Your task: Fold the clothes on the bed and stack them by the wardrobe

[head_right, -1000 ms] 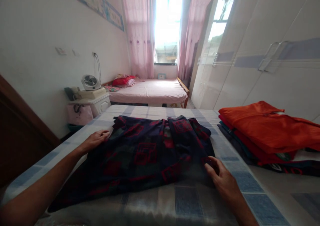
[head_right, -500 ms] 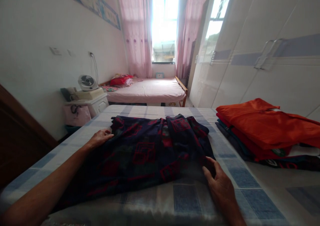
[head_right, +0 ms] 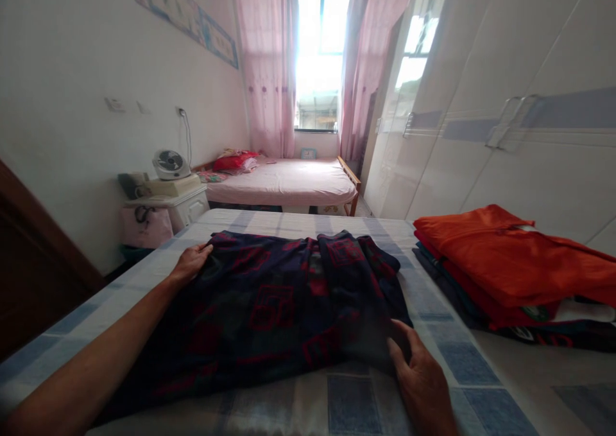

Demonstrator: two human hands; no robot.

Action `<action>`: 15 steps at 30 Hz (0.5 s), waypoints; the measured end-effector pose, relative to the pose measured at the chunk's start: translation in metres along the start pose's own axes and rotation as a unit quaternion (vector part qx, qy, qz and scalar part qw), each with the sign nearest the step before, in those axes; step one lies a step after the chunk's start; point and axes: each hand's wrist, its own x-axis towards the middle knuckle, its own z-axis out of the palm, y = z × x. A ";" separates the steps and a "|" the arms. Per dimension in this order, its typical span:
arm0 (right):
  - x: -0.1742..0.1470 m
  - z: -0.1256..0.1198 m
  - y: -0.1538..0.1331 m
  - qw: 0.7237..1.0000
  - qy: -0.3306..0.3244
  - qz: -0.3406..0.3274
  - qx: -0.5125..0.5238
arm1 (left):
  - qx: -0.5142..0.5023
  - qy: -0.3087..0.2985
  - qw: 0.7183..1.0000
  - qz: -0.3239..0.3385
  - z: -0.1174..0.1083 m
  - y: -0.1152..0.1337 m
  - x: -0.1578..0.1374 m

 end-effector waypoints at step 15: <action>-0.005 -0.005 -0.011 1.000 -0.008 0.005 0.014 | -0.106 -0.096 0.985 -0.094 -0.054 -0.027 -0.055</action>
